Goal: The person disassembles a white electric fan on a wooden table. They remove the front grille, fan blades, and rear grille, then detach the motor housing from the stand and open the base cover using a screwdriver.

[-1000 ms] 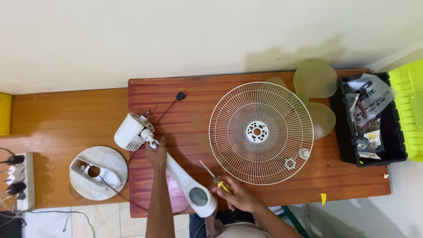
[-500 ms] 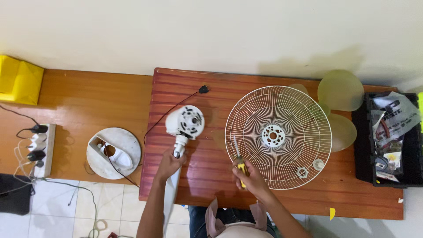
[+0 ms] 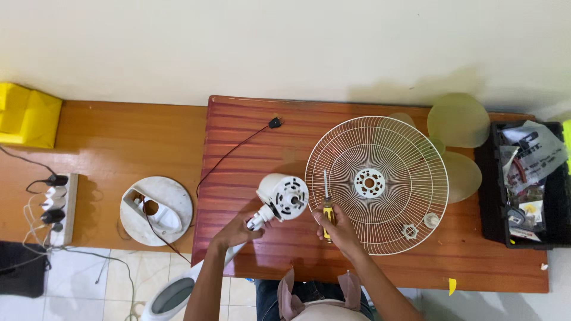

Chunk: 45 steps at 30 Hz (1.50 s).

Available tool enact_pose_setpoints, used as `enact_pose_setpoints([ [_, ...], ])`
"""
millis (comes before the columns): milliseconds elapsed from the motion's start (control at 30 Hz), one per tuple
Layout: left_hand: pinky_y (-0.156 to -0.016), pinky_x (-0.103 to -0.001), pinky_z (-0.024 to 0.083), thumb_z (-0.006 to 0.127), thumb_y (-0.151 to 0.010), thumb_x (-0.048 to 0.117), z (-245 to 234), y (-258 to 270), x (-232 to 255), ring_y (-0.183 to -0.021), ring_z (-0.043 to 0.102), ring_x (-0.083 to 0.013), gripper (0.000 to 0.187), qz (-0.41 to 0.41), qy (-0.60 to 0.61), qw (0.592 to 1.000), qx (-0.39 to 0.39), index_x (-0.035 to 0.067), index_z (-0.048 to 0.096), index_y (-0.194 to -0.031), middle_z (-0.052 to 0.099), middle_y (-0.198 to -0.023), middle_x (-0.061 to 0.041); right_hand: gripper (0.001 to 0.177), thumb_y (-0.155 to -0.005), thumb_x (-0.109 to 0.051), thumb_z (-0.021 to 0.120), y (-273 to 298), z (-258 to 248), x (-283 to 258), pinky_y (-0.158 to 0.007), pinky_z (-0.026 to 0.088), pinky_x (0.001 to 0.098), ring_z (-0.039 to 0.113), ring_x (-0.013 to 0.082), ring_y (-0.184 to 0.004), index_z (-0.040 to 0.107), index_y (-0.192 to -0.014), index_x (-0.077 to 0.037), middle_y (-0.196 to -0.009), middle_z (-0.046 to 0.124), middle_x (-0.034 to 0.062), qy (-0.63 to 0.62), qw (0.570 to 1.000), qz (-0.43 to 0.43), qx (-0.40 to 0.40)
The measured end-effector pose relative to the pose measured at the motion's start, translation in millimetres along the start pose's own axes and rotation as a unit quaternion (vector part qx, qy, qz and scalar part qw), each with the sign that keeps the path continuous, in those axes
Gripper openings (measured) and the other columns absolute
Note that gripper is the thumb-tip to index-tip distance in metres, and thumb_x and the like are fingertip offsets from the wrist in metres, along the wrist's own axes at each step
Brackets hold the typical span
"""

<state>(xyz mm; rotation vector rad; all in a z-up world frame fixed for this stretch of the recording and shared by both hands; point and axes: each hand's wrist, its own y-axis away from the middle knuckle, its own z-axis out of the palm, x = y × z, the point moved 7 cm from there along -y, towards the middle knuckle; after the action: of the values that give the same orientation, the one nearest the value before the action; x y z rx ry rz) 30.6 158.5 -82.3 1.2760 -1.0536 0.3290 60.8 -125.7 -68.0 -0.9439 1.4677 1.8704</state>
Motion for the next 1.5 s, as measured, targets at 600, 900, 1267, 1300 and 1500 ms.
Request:
enact_pose_setpoints([
  [600,-0.084,-0.036,0.057,0.077,-0.073,0.031,-11.1,-35.0,-33.4,-0.088,0.073,-0.0225,0.048,-0.044,-0.192,0.976,-0.094,0.015,0.073,-0.118,0.079,-0.097,-0.009,0.029,-0.09,-0.012,0.075,-16.8,19.7,63.6,-0.045,0.053,0.0282,0.063,0.0129,-0.054,0.055,-0.111,-0.005,-0.077,0.063,0.0052,-0.077,0.993,-0.031,0.081],
  [900,-0.1,-0.045,0.051,0.1,-0.048,0.022,-10.0,7.1,53.2,-0.125,0.058,-0.0333,0.12,0.069,-0.219,0.953,0.195,0.022,0.042,-0.153,0.054,-0.148,-0.013,0.045,-0.087,-0.025,0.079,-13.3,27.5,59.3,-0.042,0.053,0.0247,0.062,0.0111,-0.051,0.055,-0.119,-0.005,-0.072,0.06,0.0031,0.05,0.994,0.01,0.096],
  [1267,-0.1,-0.046,0.052,0.103,-0.038,0.034,18.1,12.9,100.3,-0.129,0.058,-0.0317,0.114,0.196,-0.283,0.894,0.287,0.02,0.055,-0.141,0.06,-0.141,-0.01,0.051,-0.094,-0.025,0.065,10.4,-1.4,31.5,-0.051,0.056,0.0274,0.061,0.0117,-0.06,0.049,-0.14,-0.009,-0.084,0.061,0.0028,0.167,0.985,0.023,0.031],
  [1300,-0.1,-0.044,0.054,0.101,-0.039,0.033,18.6,12.1,99.0,-0.128,0.06,-0.0301,0.112,0.198,-0.261,0.897,0.298,0.02,0.056,-0.14,0.063,-0.139,-0.009,0.057,-0.093,-0.022,0.063,21.3,-9.4,22.4,-0.053,0.058,0.0293,0.061,0.0129,-0.062,0.044,-0.146,-0.012,-0.088,0.06,0.0025,0.195,0.981,0.013,0.017],
  [1500,-0.097,-0.045,0.054,0.102,-0.04,0.031,15.3,4.6,98.0,-0.121,0.063,-0.0318,0.108,0.193,-0.215,0.888,0.358,0.017,0.06,-0.138,0.068,-0.131,-0.011,0.045,-0.09,-0.021,0.073,80.2,-29.4,-59.8,-0.068,0.061,0.0328,0.076,0.0167,-0.081,0.06,-0.131,-0.009,-0.1,0.076,0.0074,0.401,0.911,-0.089,0.028],
])
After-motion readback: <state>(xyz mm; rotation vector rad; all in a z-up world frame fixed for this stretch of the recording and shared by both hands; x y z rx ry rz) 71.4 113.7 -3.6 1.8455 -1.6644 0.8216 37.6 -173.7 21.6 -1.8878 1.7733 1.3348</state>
